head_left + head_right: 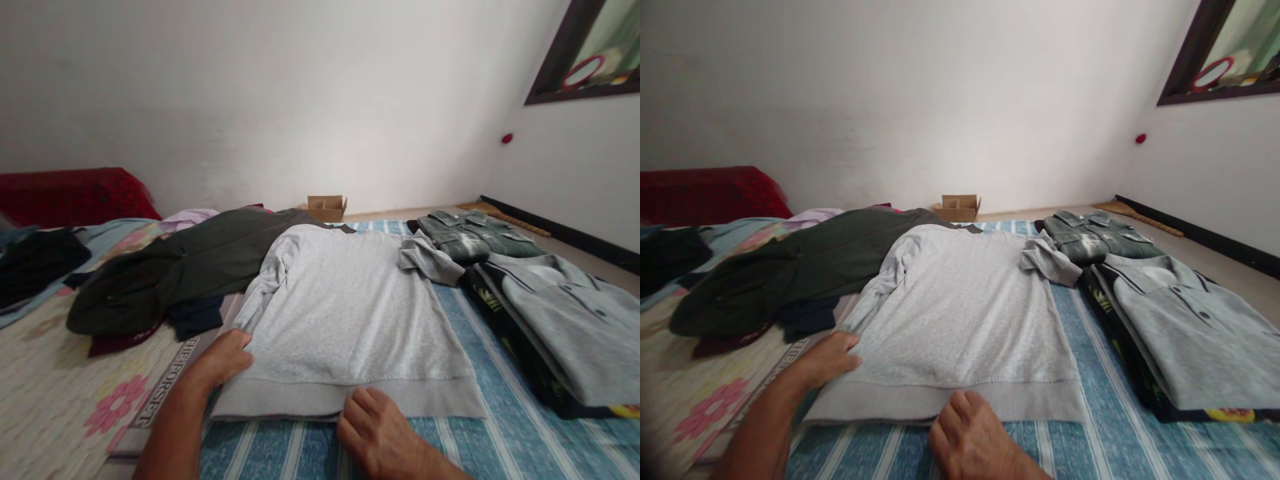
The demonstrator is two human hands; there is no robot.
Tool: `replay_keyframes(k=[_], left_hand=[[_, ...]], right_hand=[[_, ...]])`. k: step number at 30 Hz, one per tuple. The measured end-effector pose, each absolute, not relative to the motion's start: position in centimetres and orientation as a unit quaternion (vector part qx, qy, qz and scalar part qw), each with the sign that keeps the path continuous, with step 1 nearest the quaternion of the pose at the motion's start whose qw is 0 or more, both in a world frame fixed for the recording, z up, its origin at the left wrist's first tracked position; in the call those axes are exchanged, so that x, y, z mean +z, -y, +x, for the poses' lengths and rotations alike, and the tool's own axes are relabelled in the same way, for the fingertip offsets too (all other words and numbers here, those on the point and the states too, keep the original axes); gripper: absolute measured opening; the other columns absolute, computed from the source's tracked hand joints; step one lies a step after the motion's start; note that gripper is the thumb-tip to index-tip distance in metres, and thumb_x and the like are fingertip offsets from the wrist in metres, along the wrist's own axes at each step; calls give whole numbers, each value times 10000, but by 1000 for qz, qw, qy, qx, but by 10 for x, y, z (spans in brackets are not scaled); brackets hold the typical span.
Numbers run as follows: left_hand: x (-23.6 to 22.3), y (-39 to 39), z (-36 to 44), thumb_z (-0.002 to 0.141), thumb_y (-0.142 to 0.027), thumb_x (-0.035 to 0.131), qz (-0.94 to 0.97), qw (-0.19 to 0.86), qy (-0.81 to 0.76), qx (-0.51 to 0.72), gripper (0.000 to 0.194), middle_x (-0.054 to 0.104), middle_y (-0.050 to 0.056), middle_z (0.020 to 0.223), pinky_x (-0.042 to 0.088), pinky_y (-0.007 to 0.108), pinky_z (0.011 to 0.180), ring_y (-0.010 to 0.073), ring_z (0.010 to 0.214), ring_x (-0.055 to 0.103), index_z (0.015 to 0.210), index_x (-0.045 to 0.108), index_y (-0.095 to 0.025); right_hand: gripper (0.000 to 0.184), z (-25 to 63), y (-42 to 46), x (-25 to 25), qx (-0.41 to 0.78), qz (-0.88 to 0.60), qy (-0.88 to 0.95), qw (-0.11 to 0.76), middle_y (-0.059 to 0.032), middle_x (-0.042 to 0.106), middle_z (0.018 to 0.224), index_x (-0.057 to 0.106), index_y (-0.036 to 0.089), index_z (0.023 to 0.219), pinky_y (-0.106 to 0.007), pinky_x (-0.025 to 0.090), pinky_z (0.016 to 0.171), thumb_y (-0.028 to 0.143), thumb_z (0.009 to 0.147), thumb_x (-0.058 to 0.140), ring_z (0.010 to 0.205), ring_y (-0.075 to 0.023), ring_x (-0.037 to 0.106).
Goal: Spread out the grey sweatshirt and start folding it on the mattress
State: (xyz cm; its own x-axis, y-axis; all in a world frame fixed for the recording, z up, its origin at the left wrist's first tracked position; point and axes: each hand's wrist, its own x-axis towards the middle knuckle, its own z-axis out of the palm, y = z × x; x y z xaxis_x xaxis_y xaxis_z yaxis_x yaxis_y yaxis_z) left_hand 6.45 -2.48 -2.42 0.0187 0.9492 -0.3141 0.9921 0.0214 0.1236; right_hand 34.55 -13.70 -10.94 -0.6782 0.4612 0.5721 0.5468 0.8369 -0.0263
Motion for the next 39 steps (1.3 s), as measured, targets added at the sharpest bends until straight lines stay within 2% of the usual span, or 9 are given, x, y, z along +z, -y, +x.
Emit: replay_keyframes(k=[4,7,12,16,21,28,31,34,39], left_hand=[[-5,30,82,689,-169,490,684,80,-717,-111,53,591,41,670,390,273,598,224,715,623,649,522,-181],[11,42,114,806,-249,447,693,-3,-716,-89,218,656,137,911,456,351,698,289,870,640,926,588,-134],[-15,57,186,861,-202,371,834,-10,-552,29,366,564,126,1264,369,334,1016,212,1194,503,1174,549,-136],[-63,54,214,870,-249,375,869,46,-493,14,454,400,112,1440,274,398,1098,217,1344,327,1296,485,-141],[-89,46,208,907,-299,320,870,73,-488,8,493,330,93,1480,215,436,1119,208,1376,259,1363,427,-144],[-93,46,205,933,-332,316,878,57,-473,47,467,363,88,1464,220,427,1118,207,1365,285,1348,452,-165],[-92,47,206,939,-345,316,876,55,-476,45,464,365,90,1463,226,431,1115,208,1364,288,1346,450,-165],[-90,47,208,934,-346,331,875,57,-479,41,460,362,84,1466,223,434,1116,208,1368,278,1343,448,-171],[-89,47,209,923,-329,350,873,67,-481,43,458,361,78,1467,209,423,1121,206,1368,276,1344,445,-177]], right_hand=[[128,344,134,-118,-79,-279,913,286,-7,491,684,462,183,746,-289,252,532,174,869,494,613,-154,397],[133,343,133,-119,-94,-279,911,290,-6,483,666,454,186,739,-285,243,520,184,863,501,600,-150,385],[178,341,129,-116,-115,-278,896,326,8,463,626,442,184,694,-280,237,507,221,827,555,590,-142,392],[175,341,127,-120,-130,-280,888,340,9,471,624,448,181,693,-284,232,501,222,812,571,595,-143,404],[128,347,125,-122,-123,-297,897,303,0,493,676,463,179,744,-289,257,519,213,835,547,608,-145,403],[102,376,130,-115,-95,-325,906,253,-28,545,767,507,164,824,-307,342,597,192,906,454,674,-168,459],[153,390,135,-112,-114,-352,891,263,-77,598,929,557,133,953,-334,401,733,197,932,419,860,-198,519],[212,405,138,-110,-155,-410,853,282,-102,597,1104,573,131,1049,-371,385,889,167,928,402,1072,-233,490],[354,435,140,-120,-215,-490,808,245,-104,608,1146,541,158,1197,-397,391,919,100,888,379,1122,-243,494]])
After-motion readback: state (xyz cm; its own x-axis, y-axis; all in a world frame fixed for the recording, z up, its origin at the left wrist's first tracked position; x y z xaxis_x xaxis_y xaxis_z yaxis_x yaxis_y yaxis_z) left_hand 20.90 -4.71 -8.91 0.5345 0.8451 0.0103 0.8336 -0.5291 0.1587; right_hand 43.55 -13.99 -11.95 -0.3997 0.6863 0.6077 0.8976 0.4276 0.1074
